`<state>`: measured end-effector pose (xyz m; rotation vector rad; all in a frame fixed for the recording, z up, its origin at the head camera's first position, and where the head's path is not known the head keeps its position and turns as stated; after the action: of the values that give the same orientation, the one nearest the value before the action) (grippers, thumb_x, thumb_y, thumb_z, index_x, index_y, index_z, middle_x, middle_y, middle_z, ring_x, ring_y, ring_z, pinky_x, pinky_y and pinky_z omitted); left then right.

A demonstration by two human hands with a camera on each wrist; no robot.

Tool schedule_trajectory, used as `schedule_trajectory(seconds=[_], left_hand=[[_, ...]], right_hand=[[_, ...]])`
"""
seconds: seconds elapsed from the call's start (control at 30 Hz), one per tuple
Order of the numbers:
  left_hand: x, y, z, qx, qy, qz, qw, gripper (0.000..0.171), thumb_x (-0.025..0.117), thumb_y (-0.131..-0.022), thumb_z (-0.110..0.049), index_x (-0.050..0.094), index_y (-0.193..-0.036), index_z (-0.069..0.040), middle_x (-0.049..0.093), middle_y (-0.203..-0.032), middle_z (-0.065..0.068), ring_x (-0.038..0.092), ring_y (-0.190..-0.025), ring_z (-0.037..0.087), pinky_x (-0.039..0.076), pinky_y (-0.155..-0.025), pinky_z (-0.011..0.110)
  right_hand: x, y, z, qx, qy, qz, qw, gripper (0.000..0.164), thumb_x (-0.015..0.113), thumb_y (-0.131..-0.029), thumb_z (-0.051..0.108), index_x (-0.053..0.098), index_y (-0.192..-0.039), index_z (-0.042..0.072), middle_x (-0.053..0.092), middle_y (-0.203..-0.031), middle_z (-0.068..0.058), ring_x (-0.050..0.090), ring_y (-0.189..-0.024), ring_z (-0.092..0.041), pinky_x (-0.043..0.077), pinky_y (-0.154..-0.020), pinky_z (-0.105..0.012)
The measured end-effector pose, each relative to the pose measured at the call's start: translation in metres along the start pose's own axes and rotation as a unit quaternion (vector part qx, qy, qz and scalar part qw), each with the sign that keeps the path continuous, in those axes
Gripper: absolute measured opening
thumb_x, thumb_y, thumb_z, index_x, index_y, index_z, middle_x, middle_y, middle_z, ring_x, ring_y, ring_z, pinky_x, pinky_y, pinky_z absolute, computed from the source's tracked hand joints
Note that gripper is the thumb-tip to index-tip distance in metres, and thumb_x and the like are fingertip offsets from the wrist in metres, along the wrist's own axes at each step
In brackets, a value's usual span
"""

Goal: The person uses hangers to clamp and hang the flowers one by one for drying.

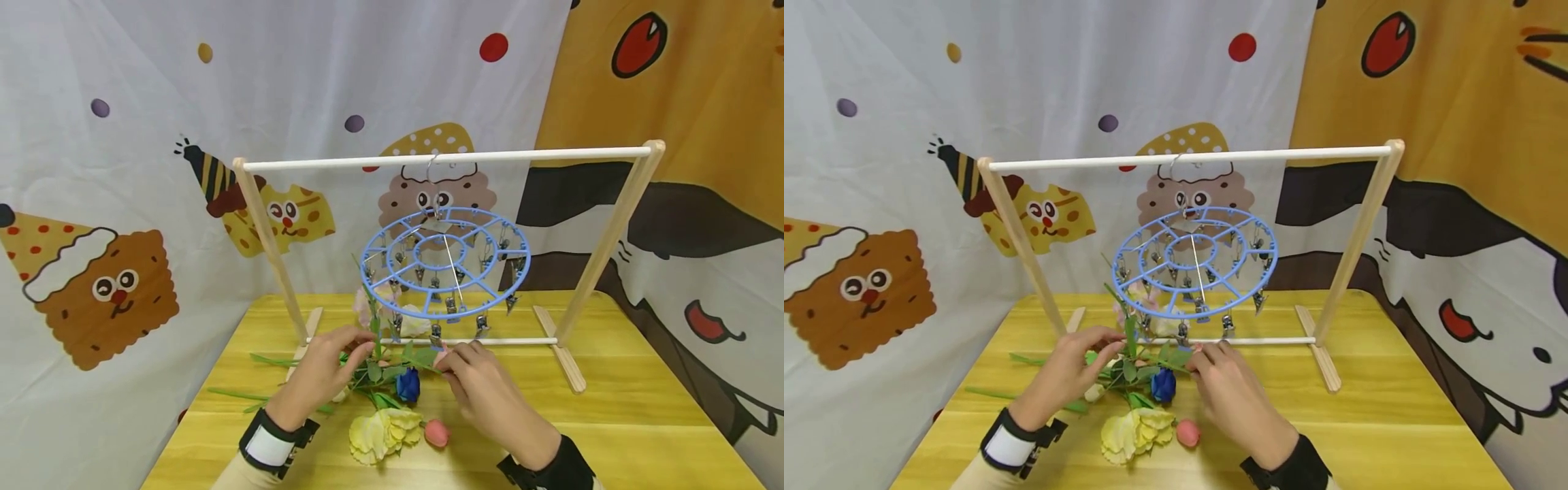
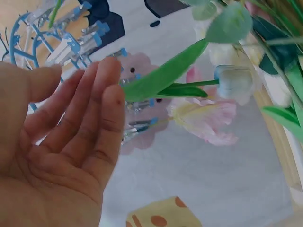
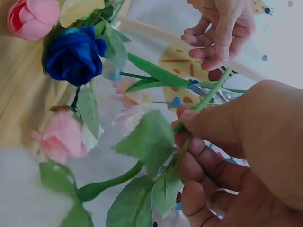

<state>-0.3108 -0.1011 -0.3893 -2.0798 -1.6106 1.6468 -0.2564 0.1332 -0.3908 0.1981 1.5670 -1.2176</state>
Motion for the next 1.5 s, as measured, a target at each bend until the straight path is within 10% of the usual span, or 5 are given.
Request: schedule_trajectory(seconds=[0.5, 1.13, 1.5], left_hand=[[0.005, -0.02, -0.019, 0.003, 0.046, -0.05, 0.9977, 0.04, 0.076, -0.116, -0.015, 0.073, -0.154, -0.004, 0.087, -0.134, 0.011, 0.087, -0.11, 0.019, 0.073, -0.094, 0.036], [0.017, -0.04, -0.019, -0.006, 0.104, -0.031, 0.9941, 0.019, 0.07, -0.118, -0.013, 0.081, -0.133, -0.009, 0.088, -0.12, 0.007, 0.086, -0.106, 0.023, 0.074, -0.093, 0.041], [0.025, -0.041, -0.02, -0.028, 0.131, -0.02, 0.9908, 0.021, 0.067, -0.12, -0.017, 0.082, -0.134, -0.01, 0.088, -0.122, 0.005, 0.082, -0.099, 0.021, 0.068, -0.082, 0.031]], right_hand=[[-0.044, 0.004, 0.003, -0.022, -0.108, -0.093, 0.99, 0.045, 0.093, -0.086, -0.012, 0.076, -0.117, 0.016, 0.073, -0.106, 0.006, 0.064, -0.088, -0.008, 0.052, -0.072, -0.01], [-0.052, -0.01, -0.001, 0.018, -0.229, -0.125, 0.965, 0.032, 0.086, -0.098, -0.009, 0.076, -0.113, 0.017, 0.078, -0.099, 0.01, 0.071, -0.083, -0.001, 0.06, -0.077, -0.015], [-0.044, -0.017, 0.002, 0.016, -0.287, -0.146, 0.947, 0.031, 0.085, -0.098, -0.013, 0.076, -0.118, 0.009, 0.083, -0.106, -0.01, 0.079, -0.088, -0.01, 0.066, -0.081, -0.017]])
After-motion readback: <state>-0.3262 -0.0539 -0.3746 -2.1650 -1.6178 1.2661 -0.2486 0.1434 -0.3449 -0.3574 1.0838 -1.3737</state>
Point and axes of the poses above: each hand's wrist, its own y-axis away from the middle knuckle, its own x-axis out of the palm, z = x × y, the point moved 9 cm from there along -y, towards the middle knuckle
